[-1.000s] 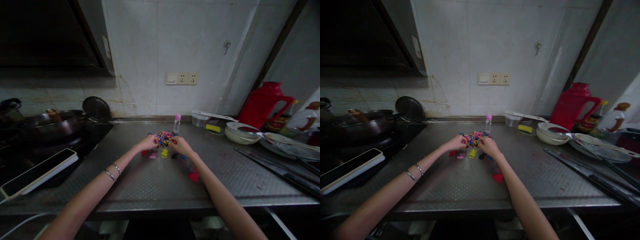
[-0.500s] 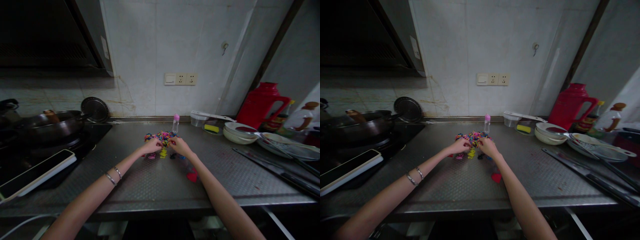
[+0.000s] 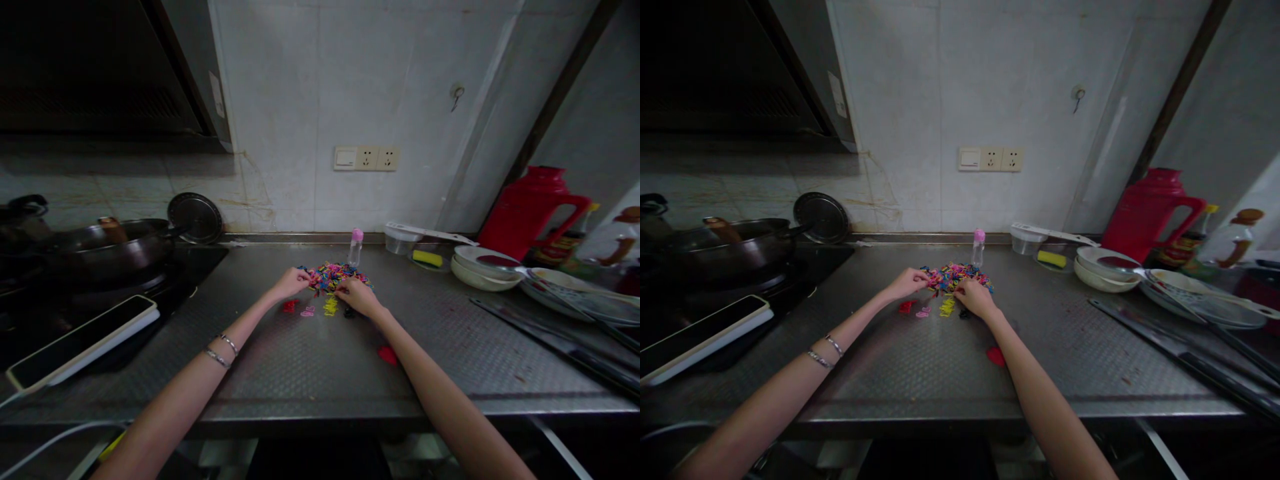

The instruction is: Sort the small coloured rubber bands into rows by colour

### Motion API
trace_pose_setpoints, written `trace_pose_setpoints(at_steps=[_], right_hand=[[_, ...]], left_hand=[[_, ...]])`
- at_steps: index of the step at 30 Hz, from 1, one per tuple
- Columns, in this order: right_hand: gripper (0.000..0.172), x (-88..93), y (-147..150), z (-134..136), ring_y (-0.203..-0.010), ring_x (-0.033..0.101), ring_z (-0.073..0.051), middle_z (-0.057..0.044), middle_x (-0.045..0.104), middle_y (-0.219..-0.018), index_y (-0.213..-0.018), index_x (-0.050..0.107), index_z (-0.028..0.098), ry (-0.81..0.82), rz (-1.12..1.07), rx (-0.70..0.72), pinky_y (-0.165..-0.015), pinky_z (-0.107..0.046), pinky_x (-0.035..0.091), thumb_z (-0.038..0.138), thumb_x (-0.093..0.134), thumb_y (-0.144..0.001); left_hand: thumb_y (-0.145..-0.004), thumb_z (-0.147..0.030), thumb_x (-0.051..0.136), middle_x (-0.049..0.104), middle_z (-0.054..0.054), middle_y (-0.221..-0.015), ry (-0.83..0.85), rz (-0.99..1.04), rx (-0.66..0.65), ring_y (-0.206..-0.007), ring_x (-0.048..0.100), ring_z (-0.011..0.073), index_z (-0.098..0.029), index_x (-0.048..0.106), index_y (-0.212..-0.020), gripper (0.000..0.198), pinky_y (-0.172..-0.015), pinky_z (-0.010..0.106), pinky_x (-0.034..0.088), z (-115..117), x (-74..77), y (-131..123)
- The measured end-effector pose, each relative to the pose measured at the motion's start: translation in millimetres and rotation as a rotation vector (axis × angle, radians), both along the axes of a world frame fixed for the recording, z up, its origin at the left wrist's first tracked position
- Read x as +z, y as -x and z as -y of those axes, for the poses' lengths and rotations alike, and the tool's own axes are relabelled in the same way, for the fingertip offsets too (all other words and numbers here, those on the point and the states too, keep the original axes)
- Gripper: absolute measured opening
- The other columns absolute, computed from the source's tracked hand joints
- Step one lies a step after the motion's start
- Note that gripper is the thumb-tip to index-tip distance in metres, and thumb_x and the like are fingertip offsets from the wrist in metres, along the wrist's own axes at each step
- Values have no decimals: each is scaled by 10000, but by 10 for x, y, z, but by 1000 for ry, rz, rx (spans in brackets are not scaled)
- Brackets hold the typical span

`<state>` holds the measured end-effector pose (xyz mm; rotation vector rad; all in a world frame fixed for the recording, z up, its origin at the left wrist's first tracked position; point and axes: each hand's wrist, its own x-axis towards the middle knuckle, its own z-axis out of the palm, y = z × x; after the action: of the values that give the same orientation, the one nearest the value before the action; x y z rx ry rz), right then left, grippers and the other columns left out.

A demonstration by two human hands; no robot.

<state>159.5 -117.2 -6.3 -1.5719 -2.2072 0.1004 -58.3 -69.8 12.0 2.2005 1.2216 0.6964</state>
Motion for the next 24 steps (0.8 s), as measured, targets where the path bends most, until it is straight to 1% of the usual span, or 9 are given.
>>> trace_pose_setpoints(at_steps=[5,12,15,18,20,24], right_hand=[[169,-7,24,7,-856,561,-151,-47,634,-886,-824,652,201,-5,2,7,-735,-227,403,271,500,-795],[150,-24,27,-9,-857,538,-135,-50,607,-911,-821,623,178,-6,-13,5,-744,-206,383,189,479,-782],[157,-13,-6,-19,-842,536,-129,-48,606,-904,-809,622,177,-23,-41,7,-737,-201,375,191,467,-785],[170,39,-69,-24,-805,540,-128,-41,614,-866,-789,635,183,-29,-55,7,-700,-196,370,207,467,-781],[171,86,-126,-29,-766,544,-127,-38,624,-831,-772,650,180,6,-46,21,-663,-193,368,203,481,-762],[164,151,-241,-34,-653,547,-118,-25,636,-691,-715,662,152,161,-18,92,-580,-184,360,145,499,-704]], left_hand=[[-690,-281,525,596,28,-559,21,22,24,-470,435,89,-70,683,-845,305,-464,192,286,7,-5,58],[-685,-271,525,628,49,-612,31,51,27,-503,471,100,-70,684,-825,292,-490,197,318,42,0,64],[-695,-267,511,623,51,-603,40,48,21,-483,460,95,-61,677,-836,300,-475,195,308,43,-7,71],[-696,-254,501,623,51,-609,25,43,16,-490,464,93,-61,677,-828,293,-483,193,312,33,-15,89],[-691,-244,499,626,51,-623,11,38,15,-509,475,96,-66,679,-819,284,-496,193,319,23,-16,104],[-681,-243,501,625,50,-622,15,35,17,-512,478,99,-64,677,-821,288,-500,196,320,14,-5,126]])
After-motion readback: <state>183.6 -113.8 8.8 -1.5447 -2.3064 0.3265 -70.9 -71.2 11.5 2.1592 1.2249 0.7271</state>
